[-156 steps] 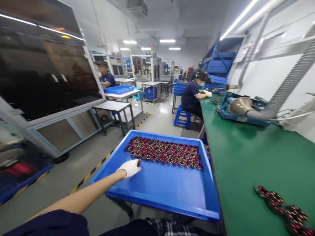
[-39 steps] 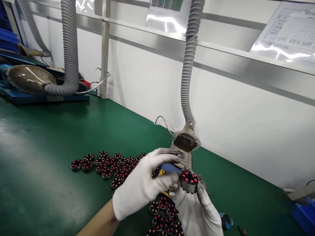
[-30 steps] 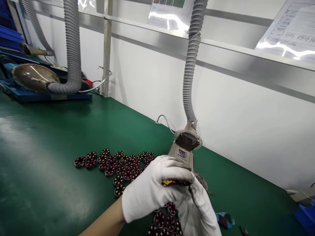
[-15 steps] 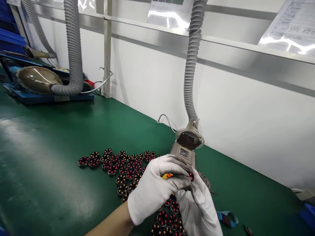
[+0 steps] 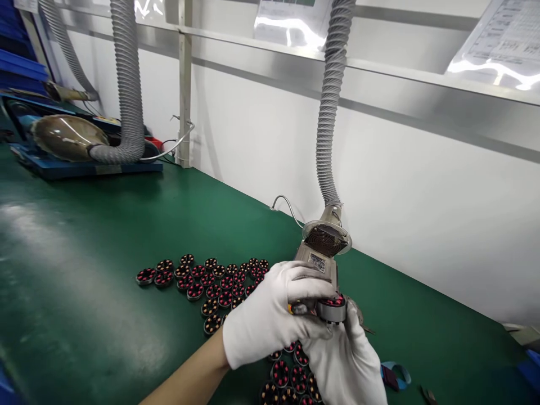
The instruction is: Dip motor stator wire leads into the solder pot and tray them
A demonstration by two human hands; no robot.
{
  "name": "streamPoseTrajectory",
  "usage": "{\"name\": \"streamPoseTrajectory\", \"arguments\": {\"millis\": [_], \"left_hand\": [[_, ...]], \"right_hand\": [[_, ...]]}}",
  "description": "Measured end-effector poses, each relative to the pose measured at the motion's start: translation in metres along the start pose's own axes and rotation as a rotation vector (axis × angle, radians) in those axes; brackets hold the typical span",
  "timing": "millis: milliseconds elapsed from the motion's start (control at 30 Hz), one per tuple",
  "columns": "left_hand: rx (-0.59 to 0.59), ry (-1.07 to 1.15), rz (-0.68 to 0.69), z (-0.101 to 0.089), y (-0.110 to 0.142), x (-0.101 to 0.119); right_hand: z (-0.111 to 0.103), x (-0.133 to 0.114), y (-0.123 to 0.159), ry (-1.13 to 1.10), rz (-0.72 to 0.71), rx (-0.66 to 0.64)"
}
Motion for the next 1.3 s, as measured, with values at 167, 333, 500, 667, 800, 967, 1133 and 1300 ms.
{"name": "streamPoseTrajectory", "arguments": {"millis": [167, 333, 500, 667, 800, 967, 1133, 1300], "left_hand": [[0.140, 0.345, -0.206, -0.006, 0.002, -0.017], [0.355, 0.672, -0.317, -0.015, 0.011, -0.028], [0.204, 0.466, -0.375, -0.017, 0.006, -0.024], [0.349, 0.550, -0.335, -0.019, 0.010, -0.024], [0.490, 0.535, -0.338, -0.037, 0.016, -0.028], [0.130, 0.447, -0.527, -0.017, 0.009, -0.032], [0.198, 0.525, -0.318, -0.016, 0.005, -0.017], [0.385, 0.536, -0.272, -0.039, 0.014, -0.016]], "right_hand": [[-0.002, 0.008, -0.007, 0.013, -0.020, -0.081], [0.002, 0.012, -0.004, -0.041, 0.052, -0.099], [-0.002, 0.005, 0.000, 0.017, 0.033, -0.035], [-0.015, 0.001, -0.007, 0.123, -0.068, 0.030], [-0.025, -0.001, -0.011, 0.199, -0.084, 0.023], [-0.025, 0.005, -0.011, 0.191, -0.067, -0.009], [-0.033, 0.004, -0.014, 0.161, -0.144, 0.089], [-0.039, -0.019, 0.000, 0.338, -0.458, 0.373]]}}
Point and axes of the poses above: each hand's wrist, its own y-axis away from the middle knuckle, its own z-axis out of the palm, x = y × z, the point moved 8 cm from there along -y, towards the middle knuckle, and after that the axes turned 4 degrees about y, right-handed, at the moved point
